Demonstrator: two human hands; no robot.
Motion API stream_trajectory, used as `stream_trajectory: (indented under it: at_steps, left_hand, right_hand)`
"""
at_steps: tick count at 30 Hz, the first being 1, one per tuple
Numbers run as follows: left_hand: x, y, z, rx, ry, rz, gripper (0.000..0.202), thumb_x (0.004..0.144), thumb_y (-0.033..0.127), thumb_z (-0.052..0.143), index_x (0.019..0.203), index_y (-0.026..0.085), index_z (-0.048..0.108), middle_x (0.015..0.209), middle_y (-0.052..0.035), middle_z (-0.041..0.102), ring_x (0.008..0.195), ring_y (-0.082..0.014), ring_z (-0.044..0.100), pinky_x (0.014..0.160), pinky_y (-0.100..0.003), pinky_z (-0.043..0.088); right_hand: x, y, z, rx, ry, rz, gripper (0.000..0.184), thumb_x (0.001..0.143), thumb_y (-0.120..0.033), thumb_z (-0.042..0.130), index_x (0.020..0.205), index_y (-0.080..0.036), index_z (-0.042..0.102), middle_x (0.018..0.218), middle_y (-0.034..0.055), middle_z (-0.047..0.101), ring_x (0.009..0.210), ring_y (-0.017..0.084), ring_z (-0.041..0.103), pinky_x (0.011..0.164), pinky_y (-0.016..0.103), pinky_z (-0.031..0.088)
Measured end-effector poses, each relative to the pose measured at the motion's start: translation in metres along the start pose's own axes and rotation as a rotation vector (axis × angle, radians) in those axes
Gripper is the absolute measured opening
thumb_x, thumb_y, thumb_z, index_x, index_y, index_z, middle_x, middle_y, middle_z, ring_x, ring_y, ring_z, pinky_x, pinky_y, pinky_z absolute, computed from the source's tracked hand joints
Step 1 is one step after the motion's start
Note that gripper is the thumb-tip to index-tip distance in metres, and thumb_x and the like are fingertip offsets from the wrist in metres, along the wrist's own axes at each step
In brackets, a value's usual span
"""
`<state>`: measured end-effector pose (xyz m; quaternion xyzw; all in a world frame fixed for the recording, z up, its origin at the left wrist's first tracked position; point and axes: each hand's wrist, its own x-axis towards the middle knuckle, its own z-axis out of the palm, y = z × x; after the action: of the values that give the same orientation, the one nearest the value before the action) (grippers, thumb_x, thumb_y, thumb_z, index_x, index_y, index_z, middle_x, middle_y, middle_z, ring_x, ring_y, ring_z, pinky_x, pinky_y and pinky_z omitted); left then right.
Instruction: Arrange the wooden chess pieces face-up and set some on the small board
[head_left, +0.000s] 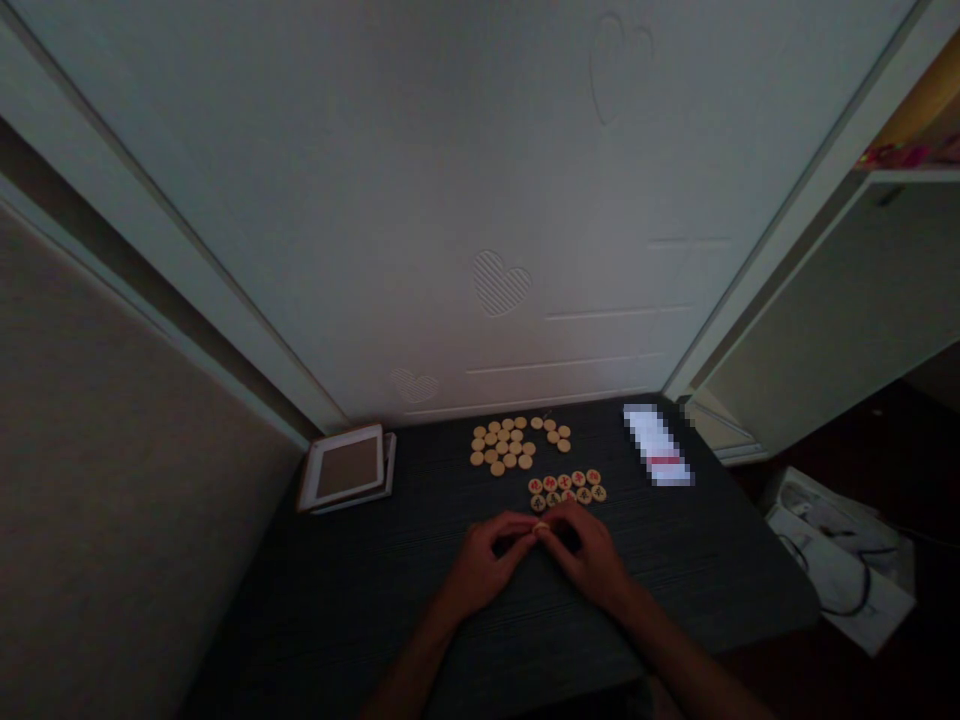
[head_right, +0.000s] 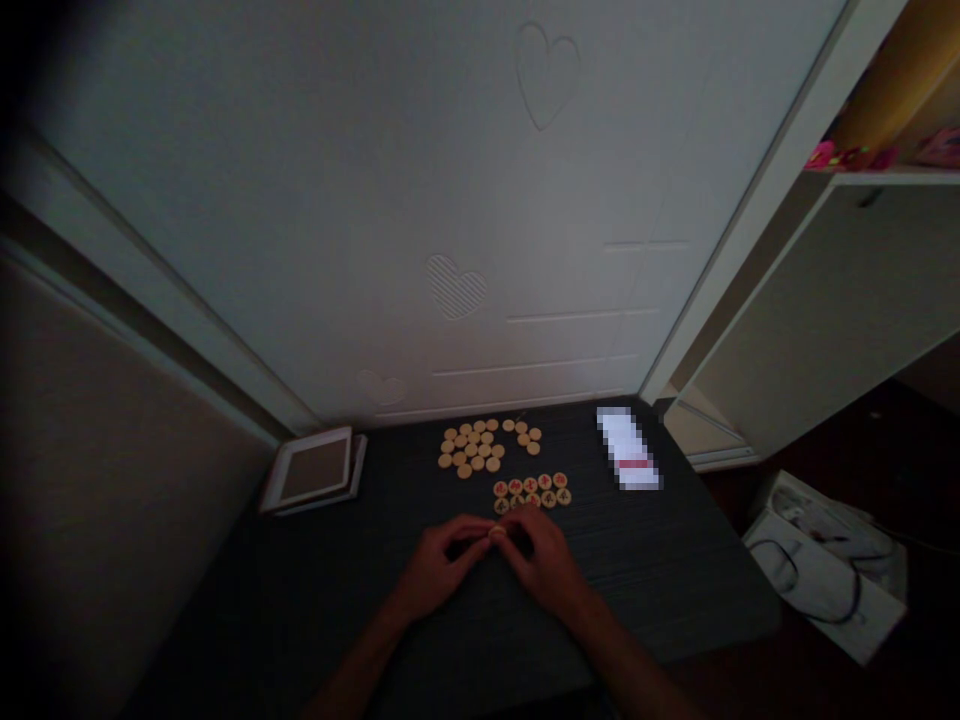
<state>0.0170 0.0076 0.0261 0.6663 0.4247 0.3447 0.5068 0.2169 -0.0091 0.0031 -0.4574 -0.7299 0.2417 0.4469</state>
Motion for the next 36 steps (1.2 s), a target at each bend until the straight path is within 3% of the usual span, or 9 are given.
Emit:
stream_trajectory:
  at_steps: [6,13,25,36]
  left_hand:
    - [-0.0008,-0.0012,0.0004,0.033,-0.013,-0.022,0.02,0.092,0.036,0.069,0.108,0.025,0.076,0.108,-0.0034,0.082,0.099,-0.0232,0.077,0.09,-0.034,0.06]
    - [-0.0006,-0.0021,0.002,0.02,0.02,-0.011,0.021,0.093,0.037,0.068,0.108,0.025,0.076,0.107,-0.0041,0.082,0.099,-0.0234,0.077,0.091,-0.035,0.061]
    - [0.002,-0.0057,-0.0008,-0.048,0.075,-0.033,0.027,0.092,0.037,0.069,0.114,0.023,0.074,0.112,-0.0061,0.081,0.103,-0.025,0.077,0.094,-0.038,0.061]
    - [0.0017,-0.0088,-0.0033,0.012,0.07,-0.029,0.035,0.09,0.04,0.071,0.122,0.025,0.074,0.103,-0.0055,0.082,0.09,-0.0229,0.076,0.081,-0.033,0.06]
  right_hand:
    - [-0.0008,0.0033,0.0007,-0.02,0.029,0.025,0.012,0.097,-0.034,0.065,0.094,-0.022,0.065,0.081,0.0017,0.067,0.072,0.017,0.064,0.066,0.027,0.053]
    - [0.0002,0.0034,-0.0003,-0.028,0.031,-0.016,0.013,0.101,-0.031,0.058,0.096,-0.023,0.067,0.085,0.0037,0.071,0.077,0.019,0.068,0.071,0.029,0.056]
    - [0.0021,-0.0043,-0.0004,-0.026,0.019,-0.085,0.021,0.095,-0.023,0.063,0.115,-0.025,0.065,0.102,0.0064,0.074,0.09,0.022,0.07,0.084,0.036,0.059]
    - [-0.0004,0.0054,0.0021,-0.025,-0.029,-0.115,0.034,0.097,-0.023,0.062,0.131,-0.027,0.062,0.118,0.0082,0.073,0.109,0.024,0.069,0.101,0.044,0.057]
